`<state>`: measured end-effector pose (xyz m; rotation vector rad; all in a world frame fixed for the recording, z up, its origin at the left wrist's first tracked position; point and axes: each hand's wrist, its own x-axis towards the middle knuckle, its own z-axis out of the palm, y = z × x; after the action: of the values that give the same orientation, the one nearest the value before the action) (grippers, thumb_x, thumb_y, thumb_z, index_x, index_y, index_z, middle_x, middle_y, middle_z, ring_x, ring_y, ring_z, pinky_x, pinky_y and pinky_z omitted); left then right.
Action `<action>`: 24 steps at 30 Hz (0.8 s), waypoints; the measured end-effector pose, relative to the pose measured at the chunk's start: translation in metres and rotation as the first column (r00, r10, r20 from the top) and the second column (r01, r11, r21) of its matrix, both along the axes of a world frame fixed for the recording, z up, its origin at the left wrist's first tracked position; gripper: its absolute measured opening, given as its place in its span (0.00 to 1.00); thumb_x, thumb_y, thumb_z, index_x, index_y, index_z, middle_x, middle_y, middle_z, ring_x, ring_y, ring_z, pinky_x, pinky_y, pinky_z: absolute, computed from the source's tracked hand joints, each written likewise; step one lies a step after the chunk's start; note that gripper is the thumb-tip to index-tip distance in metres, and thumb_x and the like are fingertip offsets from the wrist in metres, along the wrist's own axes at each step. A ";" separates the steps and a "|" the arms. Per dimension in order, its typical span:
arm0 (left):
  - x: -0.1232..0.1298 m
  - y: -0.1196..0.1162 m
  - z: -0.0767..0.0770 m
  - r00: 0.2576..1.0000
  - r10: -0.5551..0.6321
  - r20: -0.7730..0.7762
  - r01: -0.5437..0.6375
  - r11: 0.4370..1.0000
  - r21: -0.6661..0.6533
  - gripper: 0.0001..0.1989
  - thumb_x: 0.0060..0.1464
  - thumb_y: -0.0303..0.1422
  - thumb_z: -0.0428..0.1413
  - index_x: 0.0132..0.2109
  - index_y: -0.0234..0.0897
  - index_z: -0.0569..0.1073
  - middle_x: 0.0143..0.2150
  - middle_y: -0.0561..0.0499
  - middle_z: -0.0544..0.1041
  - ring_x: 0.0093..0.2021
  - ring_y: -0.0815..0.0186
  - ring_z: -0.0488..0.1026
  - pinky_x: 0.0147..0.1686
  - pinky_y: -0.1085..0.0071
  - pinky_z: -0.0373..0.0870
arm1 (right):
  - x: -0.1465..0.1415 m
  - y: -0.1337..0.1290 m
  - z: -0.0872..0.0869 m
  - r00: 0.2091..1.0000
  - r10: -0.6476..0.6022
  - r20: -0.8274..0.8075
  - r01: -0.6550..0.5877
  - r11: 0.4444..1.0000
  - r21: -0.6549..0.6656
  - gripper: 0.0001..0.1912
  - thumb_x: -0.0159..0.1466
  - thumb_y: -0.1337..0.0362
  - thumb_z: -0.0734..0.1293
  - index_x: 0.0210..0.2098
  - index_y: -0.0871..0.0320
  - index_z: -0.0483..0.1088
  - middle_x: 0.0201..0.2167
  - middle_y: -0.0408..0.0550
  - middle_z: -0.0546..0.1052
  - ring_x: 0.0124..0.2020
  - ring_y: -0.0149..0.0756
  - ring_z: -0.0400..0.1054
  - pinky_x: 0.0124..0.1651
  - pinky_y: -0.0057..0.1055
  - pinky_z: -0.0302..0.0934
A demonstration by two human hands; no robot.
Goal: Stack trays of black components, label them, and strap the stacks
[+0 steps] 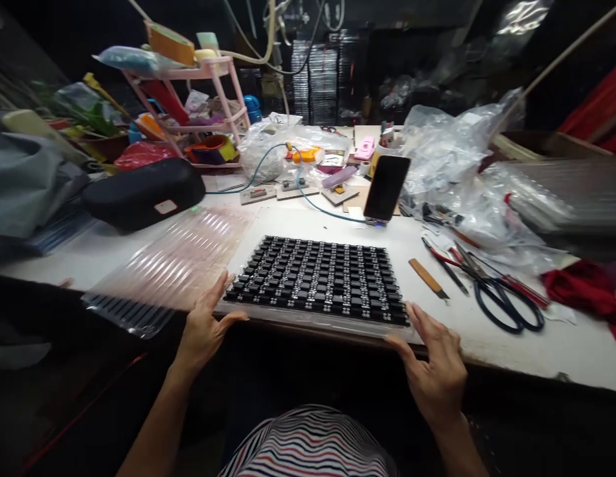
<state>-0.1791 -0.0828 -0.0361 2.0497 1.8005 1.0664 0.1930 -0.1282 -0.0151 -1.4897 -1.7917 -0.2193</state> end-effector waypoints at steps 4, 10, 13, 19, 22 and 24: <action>-0.001 0.001 0.001 0.999 0.031 0.034 -0.030 0.998 -0.051 0.43 0.47 0.55 0.55 0.66 0.43 0.53 0.59 0.42 0.69 0.59 0.48 0.63 0.56 0.49 0.60 | -0.002 0.003 0.005 1.000 0.029 0.000 -0.029 1.000 0.009 0.31 0.61 0.62 0.67 0.62 0.54 0.57 0.49 0.56 0.74 0.47 0.47 0.69 0.49 0.43 0.59; -0.001 0.002 0.008 0.998 0.034 0.059 -0.029 0.995 -0.095 0.43 0.48 0.53 0.55 0.67 0.45 0.50 0.59 0.43 0.69 0.57 0.49 0.65 0.53 0.50 0.64 | -0.002 0.004 0.008 0.999 0.035 -0.006 -0.035 0.999 0.032 0.32 0.61 0.62 0.68 0.63 0.53 0.55 0.47 0.55 0.75 0.46 0.46 0.69 0.47 0.42 0.60; -0.004 0.004 0.005 0.998 0.006 0.065 0.003 0.991 -0.132 0.44 0.48 0.52 0.57 0.67 0.46 0.48 0.60 0.43 0.67 0.58 0.49 0.64 0.53 0.51 0.65 | -0.001 0.003 0.005 0.998 0.053 0.016 -0.053 0.998 0.017 0.33 0.61 0.61 0.68 0.63 0.54 0.53 0.48 0.55 0.74 0.46 0.46 0.69 0.48 0.43 0.60; -0.013 0.016 -0.005 0.992 -0.123 0.032 0.127 0.961 -0.244 0.43 0.52 0.45 0.57 0.68 0.42 0.43 0.64 0.39 0.60 0.66 0.54 0.53 0.61 0.51 0.51 | -0.004 0.006 -0.017 0.990 0.120 0.068 -0.114 0.989 -0.097 0.34 0.62 0.62 0.66 0.64 0.54 0.51 0.50 0.56 0.72 0.51 0.48 0.66 0.50 0.46 0.59; -0.017 0.022 -0.002 0.990 -0.139 -0.010 0.129 0.943 -0.308 0.43 0.52 0.45 0.57 0.67 0.41 0.45 0.66 0.39 0.56 0.67 0.53 0.49 0.63 0.51 0.48 | -0.007 0.007 -0.026 0.989 0.131 0.074 -0.119 0.983 -0.142 0.34 0.64 0.62 0.64 0.65 0.54 0.48 0.52 0.57 0.70 0.53 0.48 0.64 0.50 0.46 0.58; -0.021 0.023 0.002 0.985 -0.167 -0.038 0.144 0.926 -0.348 0.42 0.52 0.46 0.56 0.67 0.41 0.46 0.67 0.40 0.54 0.67 0.53 0.47 0.63 0.51 0.47 | -0.004 0.006 -0.024 0.984 0.161 0.080 -0.144 0.972 -0.186 0.33 0.65 0.61 0.63 0.66 0.54 0.47 0.54 0.56 0.69 0.55 0.48 0.63 0.51 0.46 0.58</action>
<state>-0.1996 -0.0598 -0.0341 1.9896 1.6777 0.5946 0.1887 -0.1226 -0.0394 -1.4768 -2.0374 -0.0518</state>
